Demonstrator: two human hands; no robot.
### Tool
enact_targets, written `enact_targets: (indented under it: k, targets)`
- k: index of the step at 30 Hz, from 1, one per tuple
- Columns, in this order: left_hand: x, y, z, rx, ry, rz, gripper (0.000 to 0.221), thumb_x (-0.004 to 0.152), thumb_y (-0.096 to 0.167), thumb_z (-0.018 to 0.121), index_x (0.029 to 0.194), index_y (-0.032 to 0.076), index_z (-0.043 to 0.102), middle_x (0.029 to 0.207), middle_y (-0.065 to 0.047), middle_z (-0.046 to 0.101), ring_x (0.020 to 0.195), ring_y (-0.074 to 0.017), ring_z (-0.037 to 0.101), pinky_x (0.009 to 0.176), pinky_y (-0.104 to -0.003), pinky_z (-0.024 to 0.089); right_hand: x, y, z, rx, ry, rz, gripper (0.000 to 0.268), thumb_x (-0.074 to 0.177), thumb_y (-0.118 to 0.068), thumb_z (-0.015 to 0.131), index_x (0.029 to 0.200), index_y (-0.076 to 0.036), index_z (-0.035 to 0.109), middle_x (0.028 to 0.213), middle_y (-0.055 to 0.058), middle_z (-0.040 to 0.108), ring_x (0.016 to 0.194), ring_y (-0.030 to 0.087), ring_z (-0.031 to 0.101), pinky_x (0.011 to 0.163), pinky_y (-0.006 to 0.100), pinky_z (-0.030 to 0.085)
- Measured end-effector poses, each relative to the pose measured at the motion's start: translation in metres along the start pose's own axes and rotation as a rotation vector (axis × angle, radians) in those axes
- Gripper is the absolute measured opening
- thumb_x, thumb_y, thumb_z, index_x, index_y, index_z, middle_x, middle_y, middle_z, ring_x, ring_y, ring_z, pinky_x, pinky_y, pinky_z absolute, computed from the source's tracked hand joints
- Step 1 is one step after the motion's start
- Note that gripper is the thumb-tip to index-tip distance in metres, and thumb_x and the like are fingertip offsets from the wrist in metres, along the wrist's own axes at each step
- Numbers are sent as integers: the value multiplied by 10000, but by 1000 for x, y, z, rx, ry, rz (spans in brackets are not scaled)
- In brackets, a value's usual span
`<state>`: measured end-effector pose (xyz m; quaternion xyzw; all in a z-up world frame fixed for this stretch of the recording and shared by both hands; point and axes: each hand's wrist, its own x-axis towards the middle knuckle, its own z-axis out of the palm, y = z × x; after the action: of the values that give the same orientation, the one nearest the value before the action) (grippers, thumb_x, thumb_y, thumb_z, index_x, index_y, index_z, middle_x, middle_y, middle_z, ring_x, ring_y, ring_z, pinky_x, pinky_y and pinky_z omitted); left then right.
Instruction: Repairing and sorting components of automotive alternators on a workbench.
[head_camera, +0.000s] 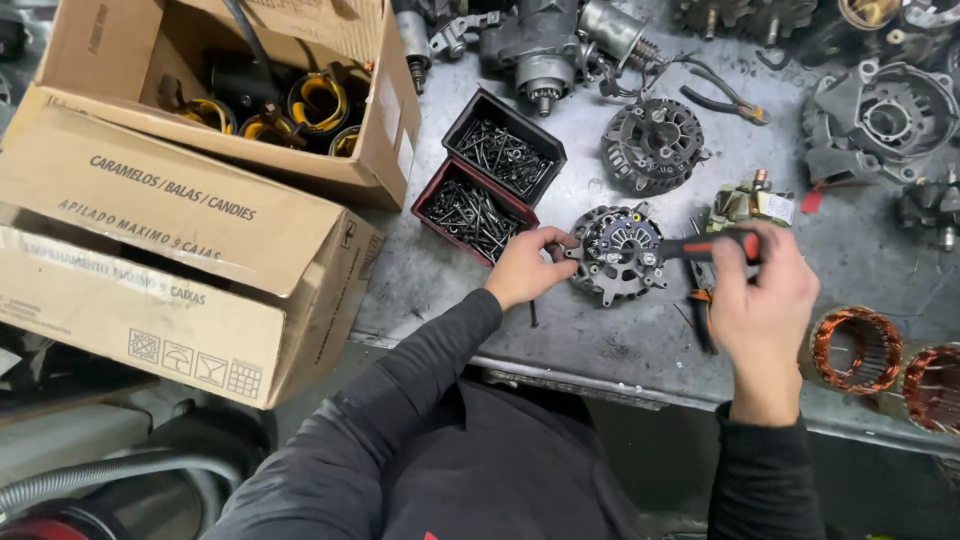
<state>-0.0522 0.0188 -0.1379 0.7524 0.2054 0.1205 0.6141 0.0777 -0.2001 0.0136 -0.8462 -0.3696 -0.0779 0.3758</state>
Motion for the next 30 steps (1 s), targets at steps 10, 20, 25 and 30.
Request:
enact_targets:
  k: [10, 20, 25, 30]
  targets:
    - [5, -3, 3, 22, -32, 25, 366, 740, 174, 780, 1087, 62, 751, 879, -56, 740, 828, -180, 702, 811, -313, 561, 11, -7, 12, -58, -99, -18, 269, 1106, -233, 687, 1173, 24, 645, 980, 198, 680, 929, 366, 668, 868, 415, 524]
    - [24, 16, 8, -182, -40, 33, 245, 866, 159, 712, 1076, 44, 766, 1000, -66, 792, 929, -128, 721, 870, -291, 552, 11, -3, 13, -76, -75, 7, 276, 1120, -234, 669, 1226, 20, 646, 1008, 217, 668, 919, 389, 656, 850, 436, 516]
    - [26, 25, 10, -175, -61, 53, 241, 881, 168, 702, 1081, 52, 770, 982, -61, 794, 905, -118, 722, 853, -281, 558, 10, 0, 13, -100, -85, -5, 282, 1119, -241, 672, 1206, 25, 640, 1033, 222, 662, 911, 400, 646, 839, 450, 508]
    - [27, 44, 9, -98, -107, 32, 248, 872, 211, 731, 1073, 73, 772, 971, -63, 796, 873, -122, 727, 826, -279, 560, 9, 1, 11, -123, -80, -7, 285, 1125, -242, 670, 1205, 29, 636, 1042, 226, 666, 909, 409, 646, 824, 461, 505]
